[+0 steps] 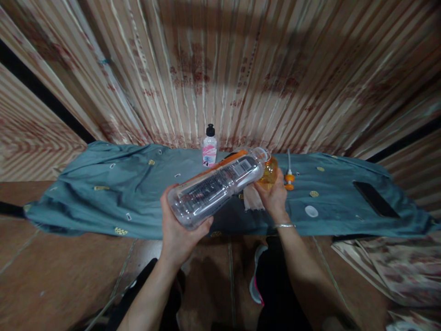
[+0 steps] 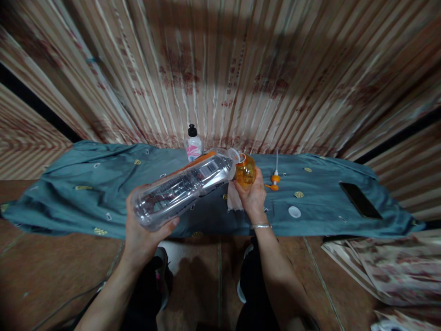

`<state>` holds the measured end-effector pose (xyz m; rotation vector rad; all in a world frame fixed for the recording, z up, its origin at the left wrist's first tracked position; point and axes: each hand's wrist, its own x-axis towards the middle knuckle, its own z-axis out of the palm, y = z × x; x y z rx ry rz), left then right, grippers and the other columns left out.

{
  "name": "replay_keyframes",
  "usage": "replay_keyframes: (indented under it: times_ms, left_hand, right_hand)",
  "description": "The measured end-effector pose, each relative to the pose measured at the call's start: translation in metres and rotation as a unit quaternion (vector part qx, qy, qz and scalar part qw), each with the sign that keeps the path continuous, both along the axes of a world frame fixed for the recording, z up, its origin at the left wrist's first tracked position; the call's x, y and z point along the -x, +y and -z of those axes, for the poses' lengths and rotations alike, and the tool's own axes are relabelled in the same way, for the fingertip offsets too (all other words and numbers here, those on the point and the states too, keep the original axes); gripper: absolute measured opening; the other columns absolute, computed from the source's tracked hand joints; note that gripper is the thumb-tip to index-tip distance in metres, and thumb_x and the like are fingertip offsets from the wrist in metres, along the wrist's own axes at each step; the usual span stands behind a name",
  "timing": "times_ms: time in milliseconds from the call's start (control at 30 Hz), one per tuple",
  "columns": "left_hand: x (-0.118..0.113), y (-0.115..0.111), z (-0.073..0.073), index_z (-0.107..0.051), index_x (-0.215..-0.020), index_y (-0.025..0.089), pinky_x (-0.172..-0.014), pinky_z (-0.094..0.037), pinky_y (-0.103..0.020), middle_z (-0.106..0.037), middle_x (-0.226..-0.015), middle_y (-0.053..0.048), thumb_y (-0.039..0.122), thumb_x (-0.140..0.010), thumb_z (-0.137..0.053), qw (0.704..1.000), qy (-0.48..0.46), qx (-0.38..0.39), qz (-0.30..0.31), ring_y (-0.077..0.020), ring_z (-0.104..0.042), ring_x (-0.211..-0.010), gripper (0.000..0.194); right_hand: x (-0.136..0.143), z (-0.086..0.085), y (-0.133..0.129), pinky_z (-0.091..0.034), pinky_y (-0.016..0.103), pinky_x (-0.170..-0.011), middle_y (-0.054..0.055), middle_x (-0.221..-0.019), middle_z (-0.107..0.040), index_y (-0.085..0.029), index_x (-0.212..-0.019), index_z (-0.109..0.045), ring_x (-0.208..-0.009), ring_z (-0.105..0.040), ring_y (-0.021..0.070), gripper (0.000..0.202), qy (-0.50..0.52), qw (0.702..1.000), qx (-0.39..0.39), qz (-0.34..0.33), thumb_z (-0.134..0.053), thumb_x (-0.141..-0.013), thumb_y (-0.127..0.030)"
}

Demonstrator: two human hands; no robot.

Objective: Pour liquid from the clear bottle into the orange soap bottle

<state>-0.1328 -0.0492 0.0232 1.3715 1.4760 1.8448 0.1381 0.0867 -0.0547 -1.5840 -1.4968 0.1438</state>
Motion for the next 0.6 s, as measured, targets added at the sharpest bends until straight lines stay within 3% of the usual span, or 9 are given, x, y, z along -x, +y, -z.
replay_keyframes:
  times_ms: [267, 600]
  left_hand:
    - [-0.0019, 0.0002, -0.0019, -0.05, -0.132, 0.026, -0.084, -0.064, -0.04, -0.066, -0.116, -0.006, 0.058, -0.06, -0.098, 1.0, -0.004, 0.002, 0.0, -0.0244, -0.073, -0.096, 0.092]
    - [-0.0001, 0.0001, 0.0035, -0.049, -0.135, 0.026, -0.087, -0.063, -0.041, -0.063, -0.12, -0.007, 0.063, -0.061, -0.096, 1.0, 0.004, 0.014, 0.0, -0.0244, -0.071, -0.099, 0.095]
  right_hand:
    - [-0.0002, -0.0034, -0.0006, -0.058, 0.057, -0.109, 0.026, -0.146, -0.069, -0.012, -0.155, -0.045, -0.13, -0.07, 0.0406, 0.095, 0.018, 1.0, 0.022, -0.002, -0.078, -0.078, -0.058]
    - [-0.0017, -0.0003, 0.0005, -0.058, 0.055, -0.108, 0.024, -0.146, -0.069, -0.015, -0.155, -0.045, -0.129, -0.07, 0.0386, 0.092, -0.002, 1.0, 0.01, -0.004, -0.078, -0.082, -0.06]
